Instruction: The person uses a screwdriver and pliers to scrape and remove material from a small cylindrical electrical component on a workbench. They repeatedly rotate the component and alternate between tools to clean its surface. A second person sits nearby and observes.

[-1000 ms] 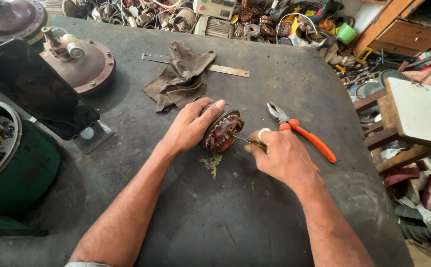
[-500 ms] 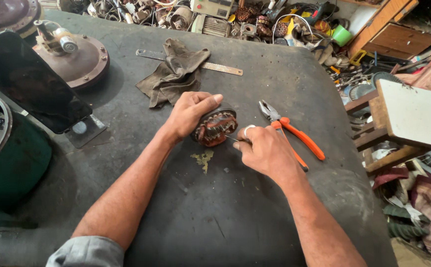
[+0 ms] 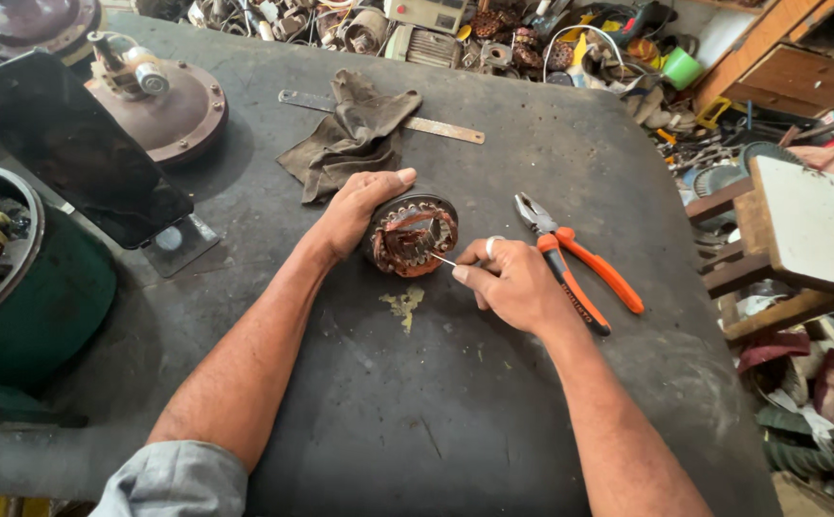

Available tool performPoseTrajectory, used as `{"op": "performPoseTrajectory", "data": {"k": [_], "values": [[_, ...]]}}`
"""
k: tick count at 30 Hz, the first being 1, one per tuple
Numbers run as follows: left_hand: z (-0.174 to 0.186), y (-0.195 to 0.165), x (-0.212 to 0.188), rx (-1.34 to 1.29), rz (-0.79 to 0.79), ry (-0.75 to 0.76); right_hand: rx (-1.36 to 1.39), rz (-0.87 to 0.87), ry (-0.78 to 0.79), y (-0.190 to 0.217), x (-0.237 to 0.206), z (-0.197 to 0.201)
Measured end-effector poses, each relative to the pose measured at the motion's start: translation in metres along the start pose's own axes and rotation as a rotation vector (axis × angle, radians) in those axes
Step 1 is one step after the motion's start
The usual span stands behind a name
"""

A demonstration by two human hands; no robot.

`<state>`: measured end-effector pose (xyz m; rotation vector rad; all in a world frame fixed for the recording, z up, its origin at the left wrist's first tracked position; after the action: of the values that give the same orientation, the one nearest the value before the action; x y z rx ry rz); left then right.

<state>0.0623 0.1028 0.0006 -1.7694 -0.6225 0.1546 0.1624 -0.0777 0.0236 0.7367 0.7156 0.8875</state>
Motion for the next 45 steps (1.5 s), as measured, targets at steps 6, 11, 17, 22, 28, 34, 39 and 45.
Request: {"op": "performPoseTrajectory", "data": {"k": [6,11,17,22,28,34,39,45], "values": [[0.002,0.006,0.001,-0.026,0.005,0.002,0.367,-0.126,0.158,-0.028,0.015,-0.005],[0.006,0.006,-0.002,-0.047,0.029,-0.035,0.508,-0.044,0.169,-0.036,0.018,-0.01],[0.014,0.017,-0.003,-0.179,0.099,-0.087,0.57,0.054,0.142,-0.036,0.021,-0.02],[0.02,0.021,-0.003,-0.197,0.094,-0.137,0.573,0.052,0.067,-0.028,0.016,-0.022],[-0.011,-0.005,-0.01,0.206,-0.052,0.008,0.376,-0.194,-0.097,-0.028,-0.002,-0.023],[-0.047,-0.041,-0.022,0.64,-0.196,0.028,0.663,-0.27,-0.156,-0.021,-0.018,-0.033],[-0.061,-0.039,-0.029,0.707,-0.188,-0.096,0.36,-0.133,-0.342,-0.004,-0.028,-0.027],[-0.06,-0.037,-0.026,0.688,-0.359,-0.15,0.225,0.082,-0.415,0.016,-0.038,-0.02]]}}
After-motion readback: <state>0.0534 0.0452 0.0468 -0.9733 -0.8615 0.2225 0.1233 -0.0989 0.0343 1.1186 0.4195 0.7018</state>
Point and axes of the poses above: each hand's wrist, its own x-axis towards the middle knuckle, its own z-axis out of the back of the hand, y = z × x, the point moved 8 cm from there along x, towards the middle knuckle, and after that the axes turned 6 degrees about -z, right-handed, at the moved point
